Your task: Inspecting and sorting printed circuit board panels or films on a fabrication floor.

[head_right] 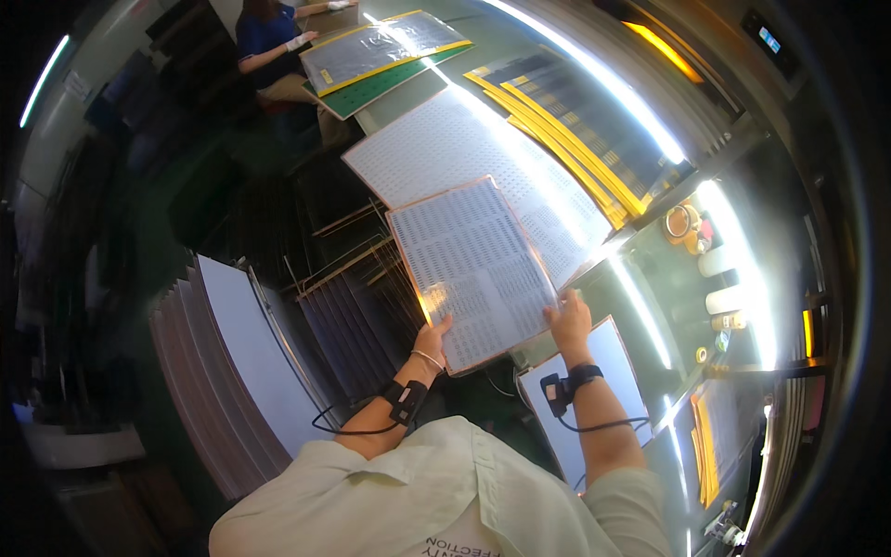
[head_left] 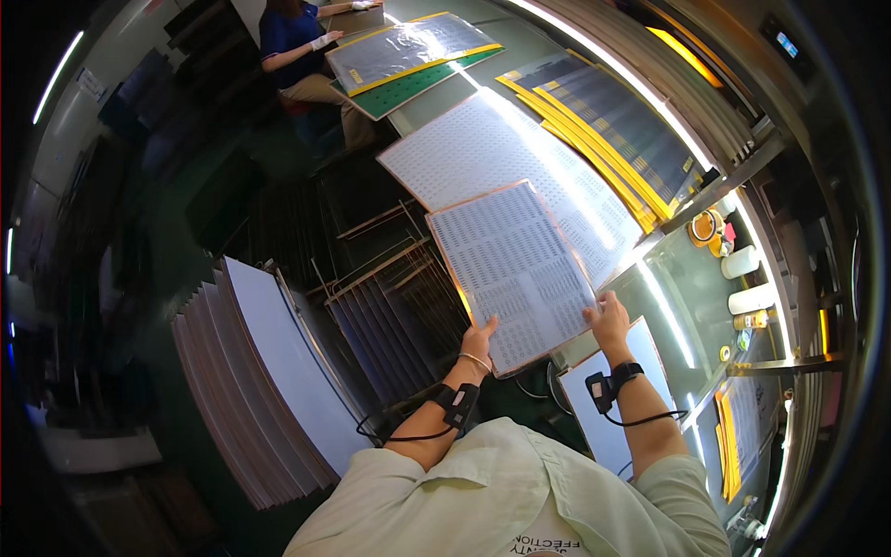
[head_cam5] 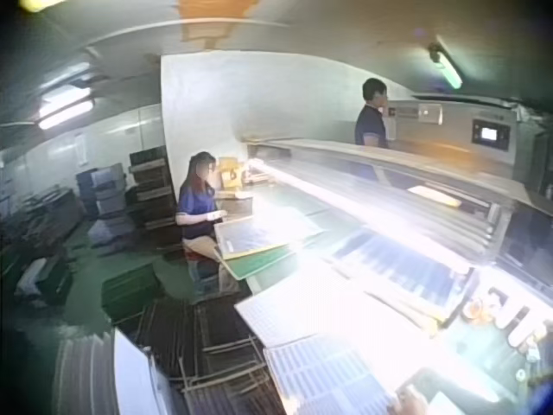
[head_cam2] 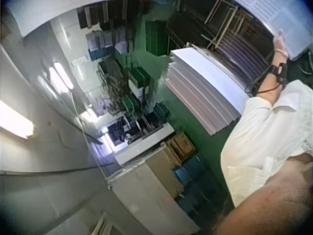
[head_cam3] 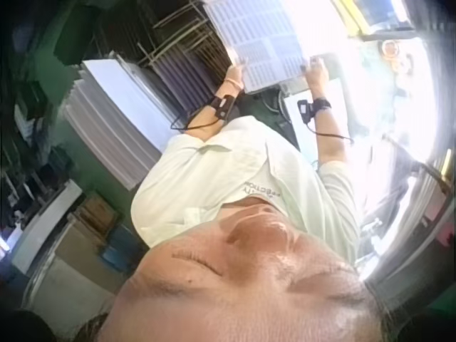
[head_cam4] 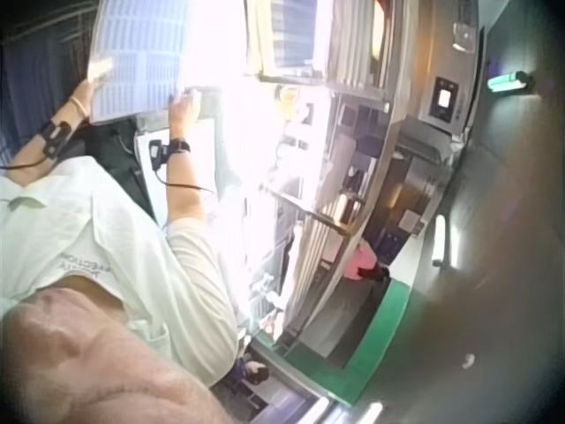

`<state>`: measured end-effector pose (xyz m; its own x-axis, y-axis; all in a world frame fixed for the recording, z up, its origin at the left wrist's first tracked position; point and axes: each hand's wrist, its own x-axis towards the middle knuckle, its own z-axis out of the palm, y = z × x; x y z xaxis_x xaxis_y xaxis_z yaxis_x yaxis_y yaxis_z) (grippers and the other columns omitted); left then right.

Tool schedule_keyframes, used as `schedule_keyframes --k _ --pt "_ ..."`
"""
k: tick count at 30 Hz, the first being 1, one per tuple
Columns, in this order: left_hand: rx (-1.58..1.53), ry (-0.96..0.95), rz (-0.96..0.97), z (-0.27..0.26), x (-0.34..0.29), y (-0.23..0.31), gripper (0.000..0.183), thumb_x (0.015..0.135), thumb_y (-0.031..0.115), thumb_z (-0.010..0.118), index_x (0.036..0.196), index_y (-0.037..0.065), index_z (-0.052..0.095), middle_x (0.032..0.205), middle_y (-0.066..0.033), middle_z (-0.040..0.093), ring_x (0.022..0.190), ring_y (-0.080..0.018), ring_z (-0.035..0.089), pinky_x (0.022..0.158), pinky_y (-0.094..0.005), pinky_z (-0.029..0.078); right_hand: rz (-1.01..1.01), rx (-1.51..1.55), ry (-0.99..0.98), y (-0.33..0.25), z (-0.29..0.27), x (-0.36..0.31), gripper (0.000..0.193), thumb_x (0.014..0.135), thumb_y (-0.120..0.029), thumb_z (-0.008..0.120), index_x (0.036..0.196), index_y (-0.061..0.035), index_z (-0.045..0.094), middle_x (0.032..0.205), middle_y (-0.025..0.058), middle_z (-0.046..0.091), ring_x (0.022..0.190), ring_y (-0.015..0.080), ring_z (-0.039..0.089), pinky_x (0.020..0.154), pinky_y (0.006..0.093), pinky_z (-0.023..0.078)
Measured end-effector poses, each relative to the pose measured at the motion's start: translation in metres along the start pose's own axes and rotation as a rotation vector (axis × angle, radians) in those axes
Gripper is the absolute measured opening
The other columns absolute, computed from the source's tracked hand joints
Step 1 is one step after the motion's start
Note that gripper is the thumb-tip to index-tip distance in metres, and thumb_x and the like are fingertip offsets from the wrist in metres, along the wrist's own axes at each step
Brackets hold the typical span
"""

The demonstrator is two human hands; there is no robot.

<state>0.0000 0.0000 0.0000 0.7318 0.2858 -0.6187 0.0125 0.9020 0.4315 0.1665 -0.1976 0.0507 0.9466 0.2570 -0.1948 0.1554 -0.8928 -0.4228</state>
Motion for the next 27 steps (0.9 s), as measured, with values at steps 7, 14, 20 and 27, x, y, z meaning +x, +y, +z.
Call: schedule_keyframes --k 7,14,20,27 --pt "0.052 0.137 0.185 0.045 0.021 -0.031 0.031 0.086 0.011 0.053 0.113 -0.006 0.049 0.106 -0.0124 0.056 0.093 -0.0224 0.055 0.082 -0.0350 0.044 -0.464 -0.202 0.258 -0.026 -0.032 0.002 0.011 0.070 -0.016 0.063 0.067 -0.0069 0.058 0.072 0.0093 0.058 0.072 0.0299 0.057 0.061 0.0409 0.043" --pt "0.014 0.070 0.063 0.024 0.023 0.002 0.042 0.088 0.031 0.048 0.116 -0.001 0.046 0.108 -0.0093 0.055 0.098 -0.0221 0.053 0.086 -0.0343 0.043 -0.996 0.363 -0.091 -0.196 -0.091 -0.120 0.016 0.074 -0.007 0.058 0.062 -0.0029 0.048 0.057 0.0098 0.045 0.055 0.0263 0.049 0.049 0.0361 0.039" --pt "-0.255 -0.114 -0.016 0.032 0.024 0.028 0.064 0.084 0.057 0.038 0.122 0.005 0.042 0.114 -0.0088 0.053 0.105 -0.0250 0.051 0.088 -0.0382 0.044 -0.783 0.543 -0.089 -0.181 -0.122 -0.117 0.019 0.077 -0.005 0.057 0.061 -0.0022 0.046 0.056 0.0107 0.044 0.050 0.0266 0.046 0.046 0.0347 0.036" --pt "0.598 0.461 0.539 0.034 0.062 0.015 0.026 0.088 0.018 0.053 0.093 -0.006 0.061 0.082 -0.0080 0.062 0.075 -0.0143 0.057 0.067 -0.0280 0.045 -1.031 0.527 0.117 -0.193 -0.181 -0.141 0.016 0.075 0.002 0.056 0.060 -0.0006 0.049 0.057 0.0095 0.047 0.041 0.0219 0.044 0.037 0.0287 0.033"
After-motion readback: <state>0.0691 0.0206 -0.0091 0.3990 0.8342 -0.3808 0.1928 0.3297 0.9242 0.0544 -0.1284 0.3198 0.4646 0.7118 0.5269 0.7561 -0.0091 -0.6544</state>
